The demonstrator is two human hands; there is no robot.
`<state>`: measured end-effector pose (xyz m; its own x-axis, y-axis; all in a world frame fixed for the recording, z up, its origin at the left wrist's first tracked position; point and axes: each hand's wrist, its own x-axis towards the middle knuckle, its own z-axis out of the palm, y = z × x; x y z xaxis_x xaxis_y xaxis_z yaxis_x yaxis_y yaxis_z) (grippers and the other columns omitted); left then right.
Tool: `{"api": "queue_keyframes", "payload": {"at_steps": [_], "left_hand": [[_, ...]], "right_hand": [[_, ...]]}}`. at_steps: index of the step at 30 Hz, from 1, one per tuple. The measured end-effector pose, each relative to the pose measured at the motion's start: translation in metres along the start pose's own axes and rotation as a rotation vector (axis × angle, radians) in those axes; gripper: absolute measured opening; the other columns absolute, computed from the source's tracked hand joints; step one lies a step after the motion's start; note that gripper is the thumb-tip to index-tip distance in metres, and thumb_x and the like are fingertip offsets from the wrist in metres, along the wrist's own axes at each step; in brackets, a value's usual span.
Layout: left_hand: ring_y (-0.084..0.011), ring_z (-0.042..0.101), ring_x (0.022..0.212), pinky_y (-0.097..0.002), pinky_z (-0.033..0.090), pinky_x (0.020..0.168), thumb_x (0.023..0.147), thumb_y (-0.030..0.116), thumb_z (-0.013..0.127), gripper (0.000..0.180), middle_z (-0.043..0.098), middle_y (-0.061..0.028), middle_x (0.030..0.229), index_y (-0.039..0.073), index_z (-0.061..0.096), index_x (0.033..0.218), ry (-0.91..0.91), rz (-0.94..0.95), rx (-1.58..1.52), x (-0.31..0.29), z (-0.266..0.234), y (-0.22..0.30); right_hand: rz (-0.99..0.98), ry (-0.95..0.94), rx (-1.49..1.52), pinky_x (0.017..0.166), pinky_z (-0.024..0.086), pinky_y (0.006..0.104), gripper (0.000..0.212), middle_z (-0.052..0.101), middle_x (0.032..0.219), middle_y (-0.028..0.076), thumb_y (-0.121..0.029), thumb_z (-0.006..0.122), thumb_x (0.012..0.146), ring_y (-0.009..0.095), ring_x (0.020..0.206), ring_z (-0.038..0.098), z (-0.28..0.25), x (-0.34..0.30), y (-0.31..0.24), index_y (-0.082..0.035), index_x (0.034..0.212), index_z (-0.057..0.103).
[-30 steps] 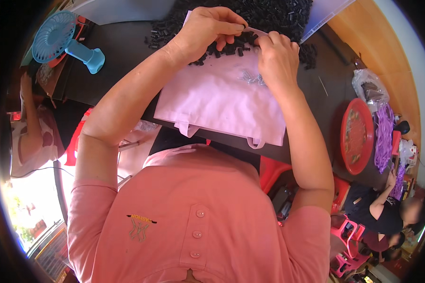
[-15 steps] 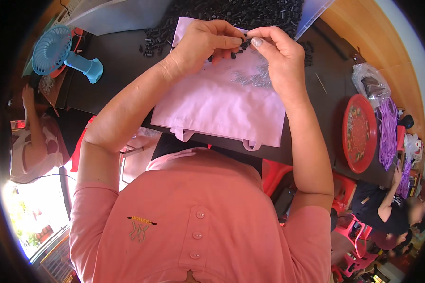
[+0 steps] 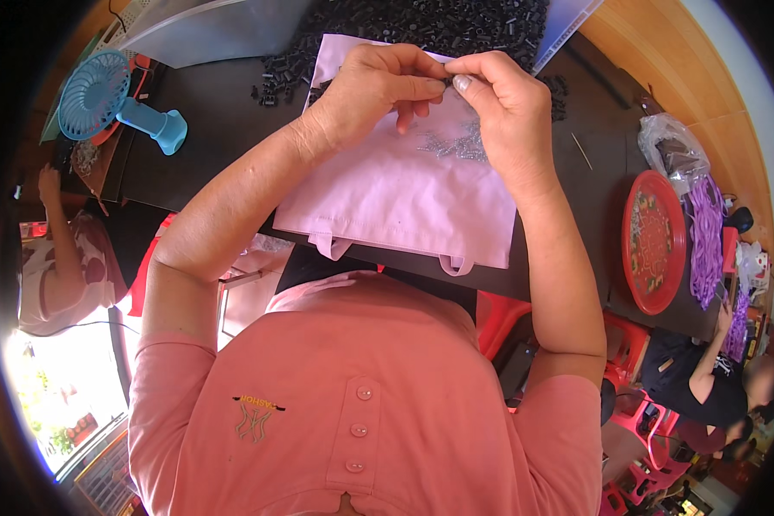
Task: The person is picking up small black plastic components and placing them individually into small clear plastic bags.
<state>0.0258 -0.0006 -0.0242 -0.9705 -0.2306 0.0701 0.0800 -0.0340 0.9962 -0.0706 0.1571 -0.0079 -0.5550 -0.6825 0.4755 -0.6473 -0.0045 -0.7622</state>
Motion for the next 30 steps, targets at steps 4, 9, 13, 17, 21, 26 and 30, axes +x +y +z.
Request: {"api": "queue_keyframes", "payload": {"at_steps": [4, 9, 13, 17, 21, 26, 30], "left_hand": [[-0.0107, 0.062, 0.065, -0.0233, 0.049, 0.049, 0.084, 0.007, 0.069, 0.018, 0.067, -0.0074, 0.079, -0.004, 0.066, 0.098, 0.006, -0.004, 0.030, -0.002, 0.001, 0.001], [-0.0104, 0.061, 0.062, -0.0230, 0.048, 0.049, 0.083, 0.006, 0.068, 0.015, 0.066, -0.0070, 0.077, -0.003, 0.067, 0.094, 0.017, -0.020, 0.047, -0.006, 0.005, 0.005], [-0.0102, 0.061, 0.064, -0.0230, 0.047, 0.048, 0.084, 0.007, 0.068, 0.017, 0.066, -0.0072, 0.077, -0.004, 0.066, 0.096, 0.046, -0.028, 0.013, -0.008, 0.005, 0.005], [-0.0105, 0.062, 0.065, -0.0230, 0.046, 0.047, 0.085, 0.007, 0.068, 0.019, 0.067, -0.0078, 0.078, -0.005, 0.065, 0.099, 0.059, -0.002, -0.028, -0.006, 0.004, 0.004], [-0.0110, 0.062, 0.066, -0.0232, 0.047, 0.047, 0.085, 0.006, 0.067, 0.019, 0.067, -0.0083, 0.080, -0.005, 0.065, 0.100, 0.068, -0.009, -0.014, -0.005, 0.007, 0.004], [-0.0115, 0.063, 0.067, -0.0238, 0.049, 0.048, 0.085, 0.005, 0.066, 0.018, 0.068, -0.0091, 0.080, -0.006, 0.065, 0.099, 0.031, -0.028, -0.013, -0.005, 0.006, 0.005], [-0.0118, 0.063, 0.067, -0.0236, 0.049, 0.048, 0.084, 0.004, 0.066, 0.017, 0.068, -0.0094, 0.080, -0.006, 0.065, 0.098, 0.041, -0.025, -0.028, -0.007, 0.007, 0.004]], "right_hand": [[-0.135, -0.018, -0.136, 0.067, 0.049, 0.0244, 0.014, 0.067, 0.083, 0.006, 0.004, 0.063, 0.083, 0.011, 0.073, 0.061, -0.001, 0.002, -0.004, 0.000, 0.095, 0.068], [-0.201, -0.043, -0.180, 0.065, 0.049, 0.0244, 0.016, 0.067, 0.084, 0.005, 0.006, 0.062, 0.082, 0.011, 0.072, 0.061, -0.001, 0.001, -0.002, -0.001, 0.096, 0.067], [-0.014, 0.014, 0.025, 0.068, 0.050, 0.0241, 0.016, 0.068, 0.085, 0.004, 0.004, 0.062, 0.085, 0.010, 0.075, 0.061, 0.008, -0.002, -0.007, 0.000, 0.099, 0.068], [0.150, 0.013, 0.149, 0.071, 0.050, 0.0241, 0.014, 0.068, 0.086, 0.005, 0.001, 0.060, 0.088, 0.010, 0.078, 0.062, 0.007, -0.001, -0.009, 0.000, 0.100, 0.068], [0.205, 0.005, 0.141, 0.071, 0.050, 0.0247, 0.014, 0.068, 0.086, 0.005, 0.000, 0.061, 0.088, 0.010, 0.078, 0.062, 0.004, -0.001, -0.002, 0.000, 0.101, 0.068], [-0.061, 0.051, -0.140, 0.067, 0.050, 0.0282, 0.011, 0.067, 0.085, 0.008, 0.001, 0.063, 0.086, 0.017, 0.073, 0.064, 0.004, -0.002, -0.002, -0.001, 0.095, 0.066], [-0.213, 0.084, -0.316, 0.064, 0.051, 0.0334, 0.008, 0.065, 0.084, 0.011, 0.002, 0.063, 0.083, 0.027, 0.073, 0.065, 0.010, -0.004, -0.008, -0.003, 0.090, 0.064]]}}
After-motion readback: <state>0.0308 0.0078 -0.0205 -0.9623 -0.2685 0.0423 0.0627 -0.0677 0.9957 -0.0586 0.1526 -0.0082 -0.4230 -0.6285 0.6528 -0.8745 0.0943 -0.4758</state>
